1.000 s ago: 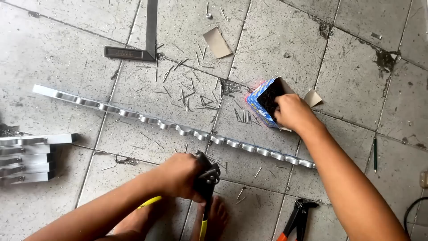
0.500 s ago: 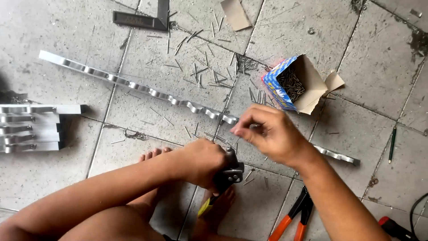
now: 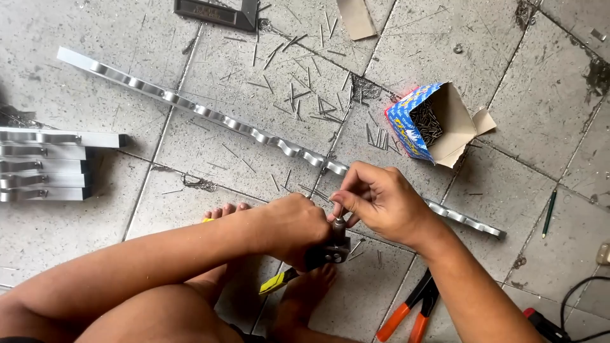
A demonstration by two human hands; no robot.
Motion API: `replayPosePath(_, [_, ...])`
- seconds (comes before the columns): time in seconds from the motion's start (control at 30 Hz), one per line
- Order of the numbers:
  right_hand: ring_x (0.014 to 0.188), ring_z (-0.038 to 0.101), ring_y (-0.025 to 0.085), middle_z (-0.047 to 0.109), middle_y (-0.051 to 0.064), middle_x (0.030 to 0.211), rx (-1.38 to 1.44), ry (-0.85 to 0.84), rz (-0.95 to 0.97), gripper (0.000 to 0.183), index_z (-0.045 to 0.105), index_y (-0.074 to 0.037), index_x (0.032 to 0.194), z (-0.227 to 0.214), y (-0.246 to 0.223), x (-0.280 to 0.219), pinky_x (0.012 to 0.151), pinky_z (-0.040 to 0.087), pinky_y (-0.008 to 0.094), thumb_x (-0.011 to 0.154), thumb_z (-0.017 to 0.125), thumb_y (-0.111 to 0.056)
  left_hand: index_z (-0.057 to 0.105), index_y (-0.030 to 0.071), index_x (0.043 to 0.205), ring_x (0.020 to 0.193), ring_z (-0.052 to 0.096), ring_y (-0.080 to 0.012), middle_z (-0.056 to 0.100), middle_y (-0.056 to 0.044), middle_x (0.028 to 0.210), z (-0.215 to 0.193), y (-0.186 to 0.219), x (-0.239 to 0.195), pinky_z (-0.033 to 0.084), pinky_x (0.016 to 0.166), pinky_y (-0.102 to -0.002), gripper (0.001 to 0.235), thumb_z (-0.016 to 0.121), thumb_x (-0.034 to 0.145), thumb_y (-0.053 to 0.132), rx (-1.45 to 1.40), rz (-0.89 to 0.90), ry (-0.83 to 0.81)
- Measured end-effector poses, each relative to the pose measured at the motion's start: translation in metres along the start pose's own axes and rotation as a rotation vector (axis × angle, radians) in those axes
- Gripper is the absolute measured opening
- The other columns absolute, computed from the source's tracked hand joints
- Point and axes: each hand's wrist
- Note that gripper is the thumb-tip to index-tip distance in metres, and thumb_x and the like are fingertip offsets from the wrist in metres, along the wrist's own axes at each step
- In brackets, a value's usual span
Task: Using a manual hand riveter to fasten metal profiles together while sitting on the floor.
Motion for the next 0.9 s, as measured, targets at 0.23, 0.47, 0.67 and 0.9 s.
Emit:
replayPosePath(0.23, [0.06, 0.08, 0.023, 0.078, 0.019, 0.071, -0.107, 0.057, 0.06, 0.017, 0.065, 0.003, 0.088, 0.006, 0.009, -0.001, 0.053, 0.068, 0.032, 0.094, 0.068, -0.013, 0.072, 0.018, 0.085, 0.071, 0.074, -0.0271, 0.073, -0.004, 0.075, 0.011, -0.011, 0.0, 0.063, 0.064, -0.042, 0.046, 0.083, 0.053, 0.049, -0.039, 0.0, -0.006])
replayPosePath(0.47, [0.063, 0.08, 0.021, 0.08, 0.017, 0.072, -0.155, 0.062, 0.152, 0.012, 0.069, 0.002, 0.08, 0.003, 0.006, -0.008, 0.057, 0.068, 0.033, 0.09, 0.07, -0.006, 0.072, 0.016, 0.098, 0.088, 0.074, -0.0277, 0.074, -0.005, 0.091, 0.006, -0.01, 0.009, 0.064, 0.077, -0.043, 0.053, 0.088, 0.056, 0.044, -0.052, 0.075, -0.178])
replayPosePath(0.67, [0.081, 0.081, 0.023, 0.082, 0.014, 0.092, -0.199, 0.029, 0.271, 0.014, 0.072, -0.003, 0.094, 0.006, 0.016, -0.024, 0.076, 0.068, 0.037, 0.083, 0.073, -0.011, 0.074, 0.02, 0.097, 0.086, 0.074, -0.0231, 0.077, 0.001, 0.091, -0.013, -0.02, 0.014, 0.059, 0.083, -0.039, 0.05, 0.091, 0.059, 0.048, -0.181, 0.112, -0.187])
replayPosePath(0.9, [0.105, 0.072, 0.026, 0.065, 0.017, 0.141, 0.402, -0.101, 0.714, 0.113, 0.045, -0.01, 0.146, 0.042, 0.12, -0.124, 0.062, 0.062, 0.032, 0.05, 0.095, -0.041, 0.06, 0.009, 0.086, 0.051, 0.059, -0.013, 0.061, 0.002, 0.066, 0.009, -0.027, 0.053, 0.049, 0.046, -0.025, 0.035, 0.074, 0.081, 0.04, -1.153, 0.094, 0.817])
Point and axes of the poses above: each hand's wrist, its own x-axis towards the middle knuckle, its own z-axis out of the palm, y = z × x
